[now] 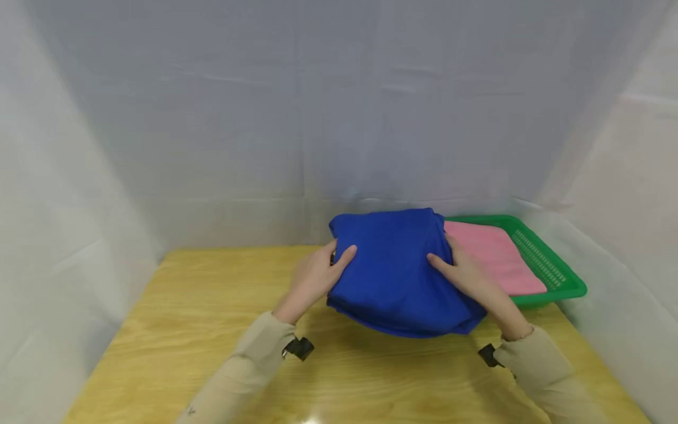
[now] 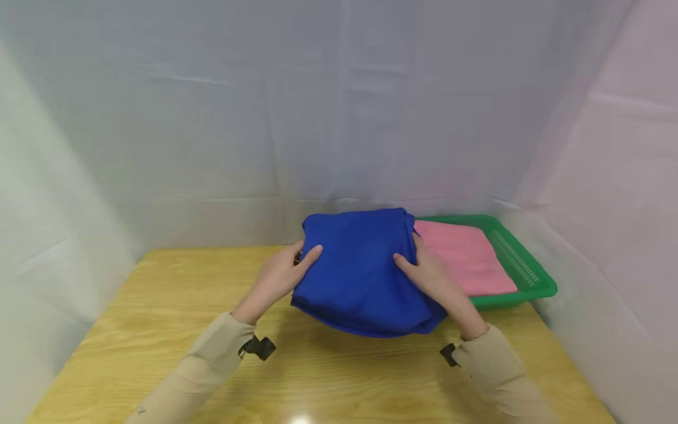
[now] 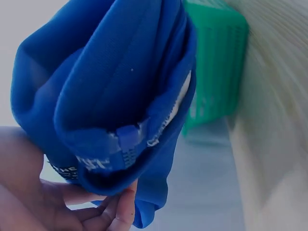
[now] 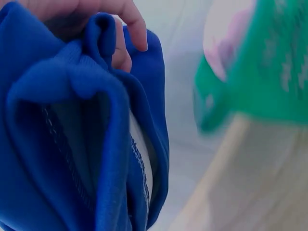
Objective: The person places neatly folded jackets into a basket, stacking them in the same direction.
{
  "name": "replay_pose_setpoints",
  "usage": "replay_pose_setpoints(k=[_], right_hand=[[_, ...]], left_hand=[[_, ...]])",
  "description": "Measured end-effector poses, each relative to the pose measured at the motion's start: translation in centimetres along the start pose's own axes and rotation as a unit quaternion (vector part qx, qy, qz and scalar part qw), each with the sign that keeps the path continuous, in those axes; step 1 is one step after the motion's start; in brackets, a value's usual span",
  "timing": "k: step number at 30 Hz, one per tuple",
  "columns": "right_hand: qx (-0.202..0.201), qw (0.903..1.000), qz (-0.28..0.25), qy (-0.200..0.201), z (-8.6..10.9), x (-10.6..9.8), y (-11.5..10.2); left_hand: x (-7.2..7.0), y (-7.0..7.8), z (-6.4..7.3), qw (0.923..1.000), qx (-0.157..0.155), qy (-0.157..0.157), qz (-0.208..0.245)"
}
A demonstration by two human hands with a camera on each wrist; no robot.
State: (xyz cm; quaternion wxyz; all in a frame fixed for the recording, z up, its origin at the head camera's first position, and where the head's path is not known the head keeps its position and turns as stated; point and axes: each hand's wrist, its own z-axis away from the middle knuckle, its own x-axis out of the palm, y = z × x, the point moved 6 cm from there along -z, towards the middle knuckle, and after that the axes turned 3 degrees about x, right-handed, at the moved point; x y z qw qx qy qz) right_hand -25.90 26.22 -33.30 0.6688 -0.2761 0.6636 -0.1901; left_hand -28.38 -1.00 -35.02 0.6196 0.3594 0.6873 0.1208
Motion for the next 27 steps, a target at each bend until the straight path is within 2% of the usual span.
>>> replay_pose_setpoints(k=[3,7,10,16,19,22,27], right_hand=[[-0.02,0.9989,0.04,0.015,-0.1,-2.8,0.3],[-0.003,0.9981,0.061,0.007,-0.2,-6.0,1.5],[0.026,0.9992,0.027,-0.016,-0.4,-7.7,2.9],[0.02,0.9998,0.006,-0.005,-2.4,-10.5,5.4],[0.016,0.9997,0.017,0.003,-3.4,-11.3,6.8],[0.01,0.9992,0.038,0.008,-4.4,-11.5,8.1],[-0.003,0.9966,0.08,0.017,-5.7,-10.1,11.1]], left_hand=[[0.7,1.8,-1.3,0.9997,0.014,-0.006,0.022],[2.0,4.2,-2.8,0.9974,0.028,-0.019,0.064],[3.2,5.8,-4.0,0.9952,0.04,-0.023,0.086],[5.7,8.2,-5.8,0.9869,0.064,-0.028,0.145],[7.2,9.0,-6.2,0.9843,0.052,-0.037,0.164],[8.7,9.3,-6.0,0.985,0.032,-0.041,0.164],[11.6,9.2,-5.4,0.9882,0.017,-0.046,0.145]])
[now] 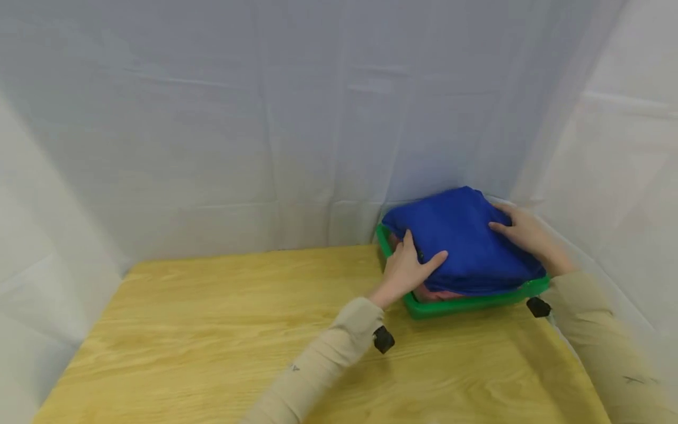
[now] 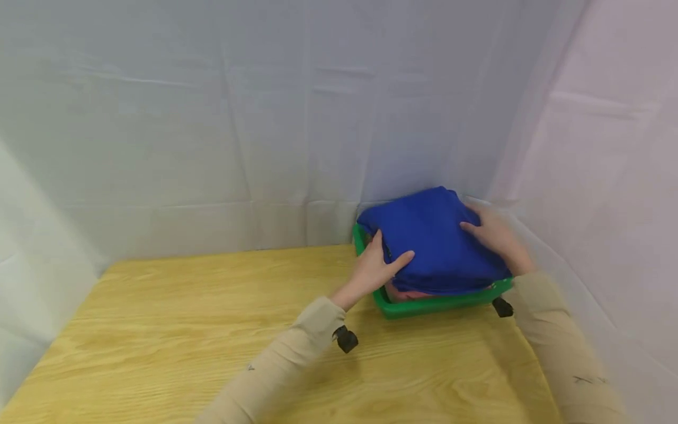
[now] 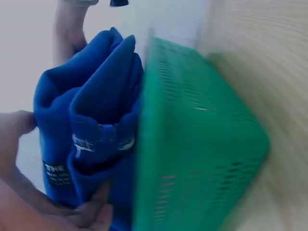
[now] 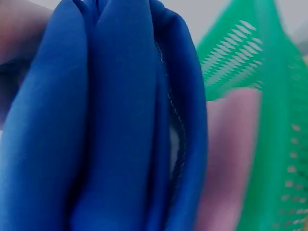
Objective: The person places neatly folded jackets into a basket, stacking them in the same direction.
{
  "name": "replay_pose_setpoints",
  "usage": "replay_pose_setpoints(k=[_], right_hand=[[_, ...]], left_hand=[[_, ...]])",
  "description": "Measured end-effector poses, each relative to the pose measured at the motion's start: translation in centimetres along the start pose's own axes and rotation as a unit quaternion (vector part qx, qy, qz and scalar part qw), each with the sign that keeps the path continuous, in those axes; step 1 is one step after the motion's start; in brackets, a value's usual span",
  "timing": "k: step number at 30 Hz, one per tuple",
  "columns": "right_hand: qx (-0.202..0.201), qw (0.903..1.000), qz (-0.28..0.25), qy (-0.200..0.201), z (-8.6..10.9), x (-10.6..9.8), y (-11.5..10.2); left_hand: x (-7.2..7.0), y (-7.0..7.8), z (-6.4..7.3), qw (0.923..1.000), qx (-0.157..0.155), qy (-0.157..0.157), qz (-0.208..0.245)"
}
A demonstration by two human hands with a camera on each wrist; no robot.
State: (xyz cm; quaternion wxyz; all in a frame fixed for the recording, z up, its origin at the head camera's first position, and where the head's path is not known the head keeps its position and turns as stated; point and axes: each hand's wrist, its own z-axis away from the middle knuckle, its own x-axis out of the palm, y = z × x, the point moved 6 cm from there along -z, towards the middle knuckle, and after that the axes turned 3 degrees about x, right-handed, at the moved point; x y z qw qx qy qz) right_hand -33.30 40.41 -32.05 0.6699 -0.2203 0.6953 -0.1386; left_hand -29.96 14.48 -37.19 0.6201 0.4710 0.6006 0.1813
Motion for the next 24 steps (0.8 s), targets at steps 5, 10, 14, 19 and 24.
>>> replay_pose_setpoints(k=[5,10,14,19,24], right_hand=[[0.029,0.999,-0.027,-0.019,0.5,2.4,2.5],[-0.021,0.998,-0.014,0.057,1.9,1.8,1.8],[-0.09,0.9923,0.039,0.076,2.7,2.1,-0.5],[-0.072,0.9956,0.061,-0.006,2.8,4.4,-0.9],[-0.051,0.9964,0.068,0.001,3.4,5.8,-0.3]], left_hand=[[1.2,-1.0,0.6,0.9994,-0.03,-0.015,-0.01],[0.7,0.0,0.7,0.9966,0.004,0.007,-0.083],[0.7,0.9,0.4,0.9844,0.058,0.003,-0.166],[1.4,0.4,0.3,0.9738,0.087,-0.015,-0.21],[2.6,-1.2,0.7,0.9723,0.077,-0.028,-0.219]])
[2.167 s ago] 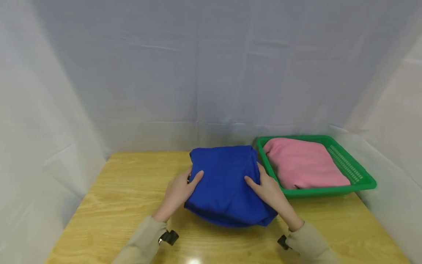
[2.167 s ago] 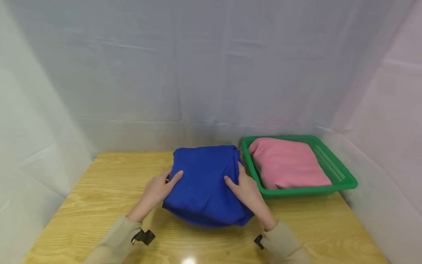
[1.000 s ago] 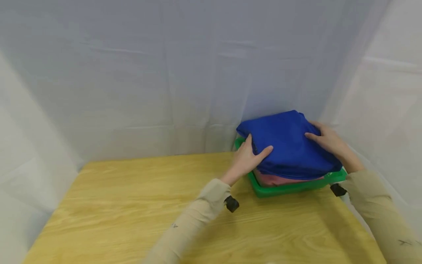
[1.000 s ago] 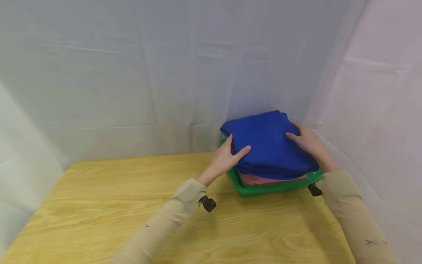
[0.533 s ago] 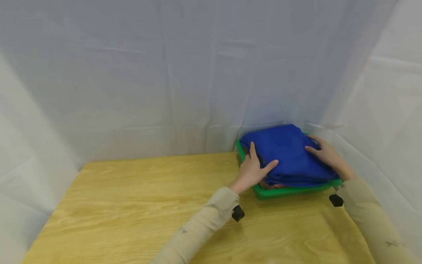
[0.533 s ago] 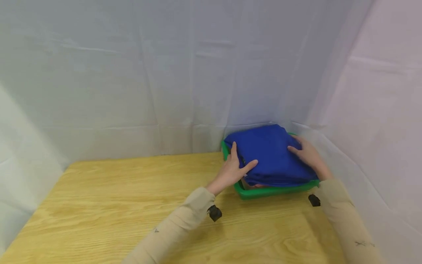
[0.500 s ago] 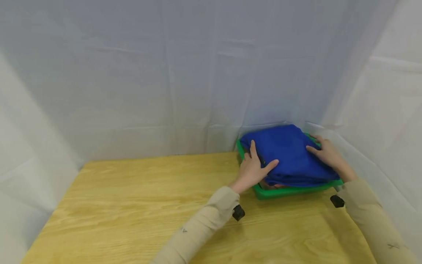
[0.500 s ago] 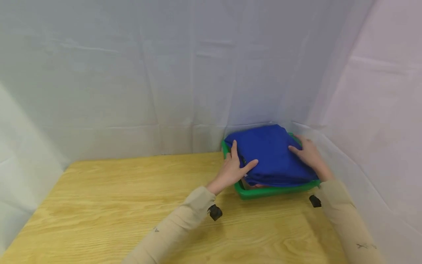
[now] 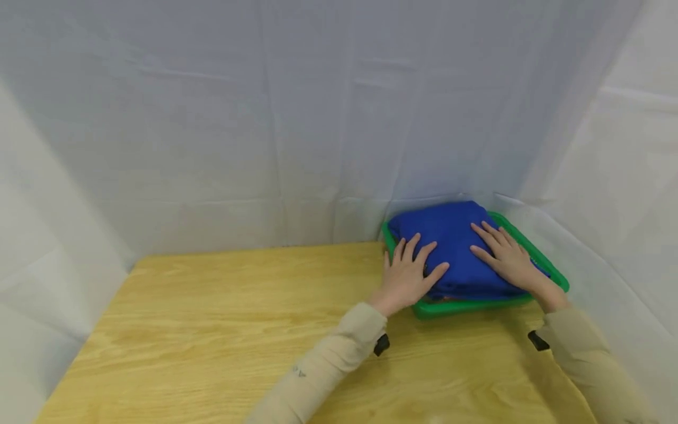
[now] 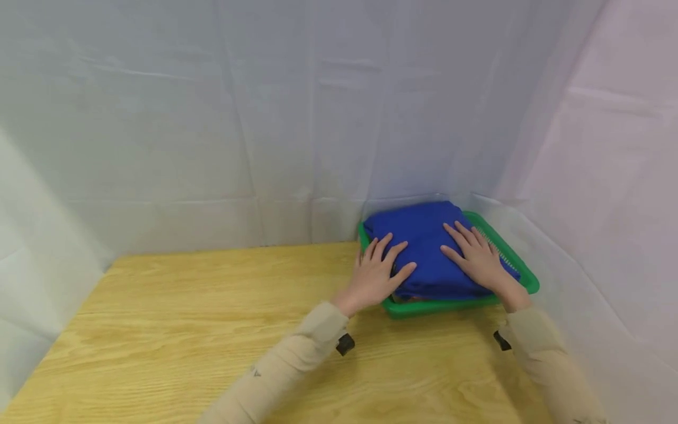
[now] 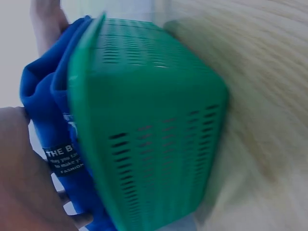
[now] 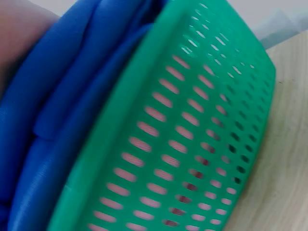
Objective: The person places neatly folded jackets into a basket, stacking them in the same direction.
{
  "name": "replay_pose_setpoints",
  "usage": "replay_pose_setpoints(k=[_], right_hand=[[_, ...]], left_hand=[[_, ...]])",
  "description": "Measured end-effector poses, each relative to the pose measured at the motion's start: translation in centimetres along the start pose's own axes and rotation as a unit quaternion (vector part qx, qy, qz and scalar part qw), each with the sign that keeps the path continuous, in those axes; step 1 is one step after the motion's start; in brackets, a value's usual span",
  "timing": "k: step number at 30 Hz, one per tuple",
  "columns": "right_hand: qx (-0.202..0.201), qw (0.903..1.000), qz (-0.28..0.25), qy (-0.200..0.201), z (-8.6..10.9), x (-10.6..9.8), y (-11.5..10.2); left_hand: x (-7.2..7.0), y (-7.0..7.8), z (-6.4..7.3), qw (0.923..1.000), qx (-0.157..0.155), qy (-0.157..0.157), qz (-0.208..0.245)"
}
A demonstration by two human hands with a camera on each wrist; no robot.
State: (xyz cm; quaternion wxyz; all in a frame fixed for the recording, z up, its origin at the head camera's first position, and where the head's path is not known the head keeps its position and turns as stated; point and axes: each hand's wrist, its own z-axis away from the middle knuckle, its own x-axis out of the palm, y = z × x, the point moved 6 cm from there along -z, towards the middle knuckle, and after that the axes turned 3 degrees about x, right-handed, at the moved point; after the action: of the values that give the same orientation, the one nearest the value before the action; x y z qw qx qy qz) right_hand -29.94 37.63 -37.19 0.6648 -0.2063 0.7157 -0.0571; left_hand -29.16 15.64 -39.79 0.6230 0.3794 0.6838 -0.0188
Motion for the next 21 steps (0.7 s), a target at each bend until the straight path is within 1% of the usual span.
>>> replay_pose_setpoints(k=[2,5,9,13,16,18,21], right_hand=[[-0.001,1.0,-0.001,0.007,0.2,0.4,0.0],[-0.004,0.9998,-0.002,0.019,0.3,0.8,0.1],[-0.006,0.9995,0.01,0.029,0.0,1.1,0.3],[0.003,0.9987,0.026,0.044,-0.4,0.6,0.1],[0.013,0.9965,0.048,0.067,-0.4,-0.1,-0.6],[0.015,0.9937,0.065,0.09,-0.4,-0.7,-1.5],[0.003,0.9892,0.08,0.123,-0.2,-1.4,-3.8]], left_hand=[[0.7,-0.3,0.3,1.0,0.0,0.0,-0.004],[1.3,-0.5,0.5,0.9999,0.002,0.012,-0.011],[1.1,-0.6,0.3,0.9994,0.001,0.026,-0.021],[0.3,-0.5,-0.3,0.9989,0.006,0.027,-0.039],[-0.8,-0.3,-0.6,0.9977,0.024,0.033,-0.054],[-1.7,-0.3,-0.5,0.9961,0.04,0.048,-0.063],[-2.9,-0.8,0.0,0.9918,0.063,0.085,-0.072]])
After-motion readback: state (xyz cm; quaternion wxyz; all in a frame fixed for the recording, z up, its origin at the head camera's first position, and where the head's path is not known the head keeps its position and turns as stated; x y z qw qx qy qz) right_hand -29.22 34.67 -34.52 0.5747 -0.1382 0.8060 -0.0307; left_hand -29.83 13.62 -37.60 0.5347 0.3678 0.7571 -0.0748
